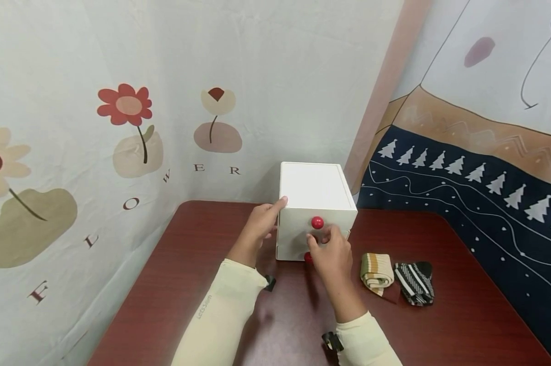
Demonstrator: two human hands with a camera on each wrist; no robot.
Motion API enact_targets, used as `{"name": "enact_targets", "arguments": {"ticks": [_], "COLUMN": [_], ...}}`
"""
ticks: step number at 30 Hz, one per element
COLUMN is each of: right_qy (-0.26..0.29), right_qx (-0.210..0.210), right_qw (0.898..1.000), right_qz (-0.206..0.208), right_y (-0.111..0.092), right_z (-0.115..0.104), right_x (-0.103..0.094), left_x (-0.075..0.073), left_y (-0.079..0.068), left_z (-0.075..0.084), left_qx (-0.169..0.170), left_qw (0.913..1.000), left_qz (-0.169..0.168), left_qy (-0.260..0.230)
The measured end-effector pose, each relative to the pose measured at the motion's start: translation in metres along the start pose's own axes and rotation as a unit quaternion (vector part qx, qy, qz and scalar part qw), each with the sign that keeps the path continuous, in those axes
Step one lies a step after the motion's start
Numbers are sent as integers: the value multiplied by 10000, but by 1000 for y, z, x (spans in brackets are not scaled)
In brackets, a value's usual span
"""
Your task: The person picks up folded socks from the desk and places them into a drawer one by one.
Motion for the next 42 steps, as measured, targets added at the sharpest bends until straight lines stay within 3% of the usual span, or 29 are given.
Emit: {"name": "enact_targets", "arguments": {"ticks": [10,22,42], "right_qy": [105,-4,-495], "right_qx": [506,462,262], "right_qw": [9978,9983,9969], "right_qz": [-411,-362,-555], "right_y": [-3,-5,-22], "right_z": [8,8,9], "right_x": [11,13,-7], "left_x": [-1,2,6], "left_y": [-1,-1,2], "left_z": [-1,-2,-3], "left_qx": [-134,-49,-230], "left_qw": [9998,9999,9997], "left_qz": [-111,-87,-111], "left_qy": [-51,-27,0]}}
Point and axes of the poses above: each hand's wrist, its own y-axis towards the middle knuckle, its own x-axis out of the palm, z = x × y, the point moved 3 cm from there along y, towards the middle knuckle, and after that the axes turned 15 degrees about z, right-handed, at the moved point
